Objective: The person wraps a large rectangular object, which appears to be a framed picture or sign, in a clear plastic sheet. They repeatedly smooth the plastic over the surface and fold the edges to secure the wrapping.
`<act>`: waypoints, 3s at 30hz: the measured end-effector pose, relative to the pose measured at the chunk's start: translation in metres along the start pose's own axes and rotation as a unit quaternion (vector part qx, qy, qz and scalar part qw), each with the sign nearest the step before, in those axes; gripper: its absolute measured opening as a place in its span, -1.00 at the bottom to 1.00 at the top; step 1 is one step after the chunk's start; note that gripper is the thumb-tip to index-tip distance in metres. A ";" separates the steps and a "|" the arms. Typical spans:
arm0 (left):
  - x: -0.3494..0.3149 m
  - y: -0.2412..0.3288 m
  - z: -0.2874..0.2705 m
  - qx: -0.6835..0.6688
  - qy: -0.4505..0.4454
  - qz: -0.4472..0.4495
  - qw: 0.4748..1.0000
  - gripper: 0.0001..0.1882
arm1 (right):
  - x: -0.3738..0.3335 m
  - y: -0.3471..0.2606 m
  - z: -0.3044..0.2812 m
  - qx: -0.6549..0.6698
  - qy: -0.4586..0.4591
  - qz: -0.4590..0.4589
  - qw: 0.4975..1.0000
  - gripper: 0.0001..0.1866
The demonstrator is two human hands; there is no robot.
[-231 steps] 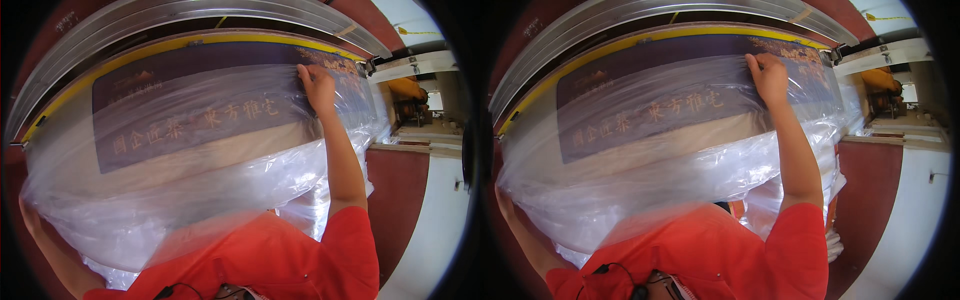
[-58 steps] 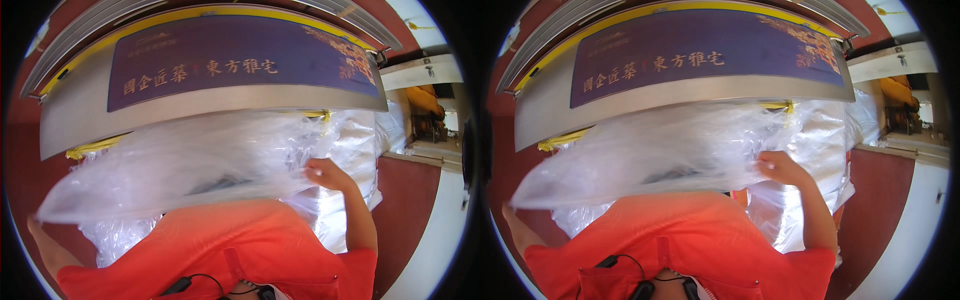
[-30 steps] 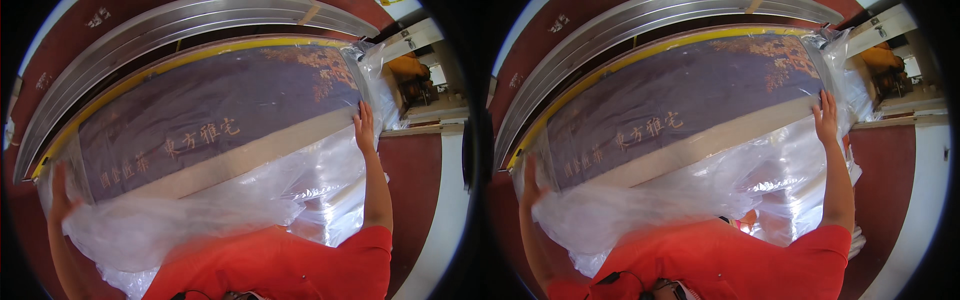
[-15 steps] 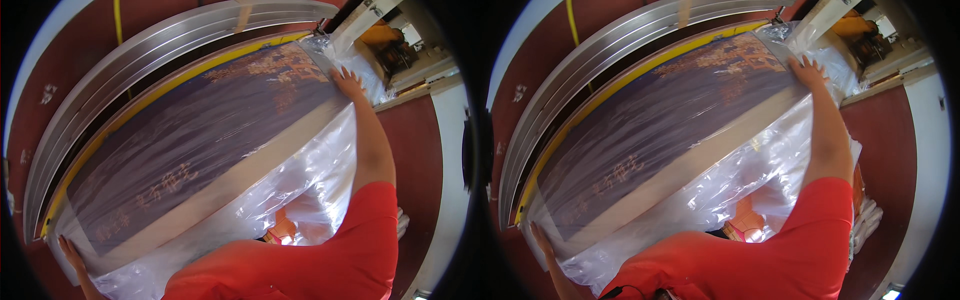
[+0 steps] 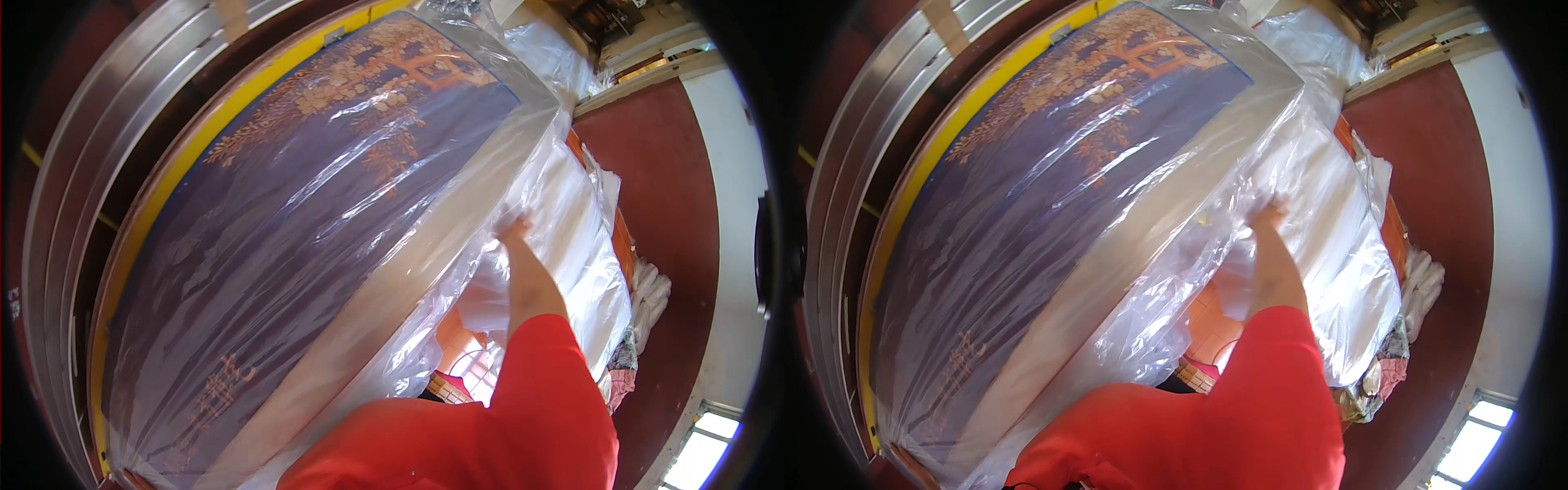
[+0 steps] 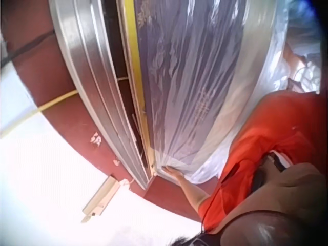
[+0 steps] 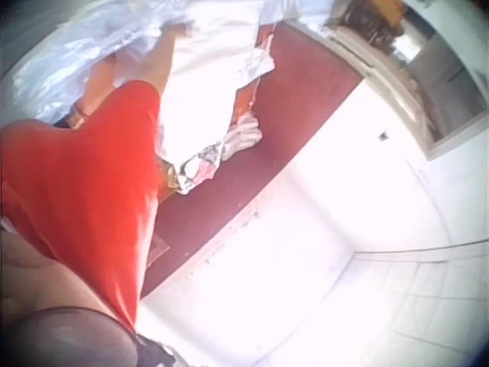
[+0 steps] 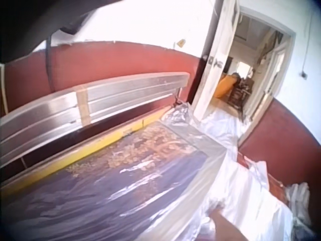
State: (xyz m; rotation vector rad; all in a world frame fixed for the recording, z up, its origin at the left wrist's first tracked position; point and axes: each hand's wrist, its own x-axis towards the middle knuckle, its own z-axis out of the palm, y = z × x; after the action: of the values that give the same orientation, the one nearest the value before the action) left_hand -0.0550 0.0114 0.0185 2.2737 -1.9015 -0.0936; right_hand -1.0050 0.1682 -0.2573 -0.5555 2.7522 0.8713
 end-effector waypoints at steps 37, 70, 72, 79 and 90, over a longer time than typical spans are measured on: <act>-0.150 0.448 -0.058 -0.294 -0.632 0.575 0.429 -0.64 | -0.395 0.102 -0.321 0.214 -0.121 -0.807 0.536 -0.65; -0.056 0.033 -0.085 0.180 0.101 0.175 0.963 -0.81 | -0.347 -0.122 -0.330 0.187 0.392 -0.636 0.638 -0.46; -0.085 -0.026 -0.097 0.316 0.071 0.152 0.934 -0.84 | -0.342 -0.129 -0.323 0.136 0.366 -0.622 0.679 -0.42; -0.047 0.038 -0.032 0.075 0.140 0.163 0.974 -0.57 | -0.345 -0.126 -0.323 0.129 0.356 -0.647 0.662 -0.44; -0.007 0.092 0.021 0.101 0.102 -0.007 0.990 -0.35 | -0.203 -0.088 -0.323 0.141 0.340 -0.493 0.788 -0.44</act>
State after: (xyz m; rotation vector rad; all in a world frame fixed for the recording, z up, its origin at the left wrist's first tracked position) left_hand -0.1487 0.0012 0.0133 2.3173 -1.8644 0.3313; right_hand -0.8089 -0.0289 0.0184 -2.2754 2.3524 -0.0416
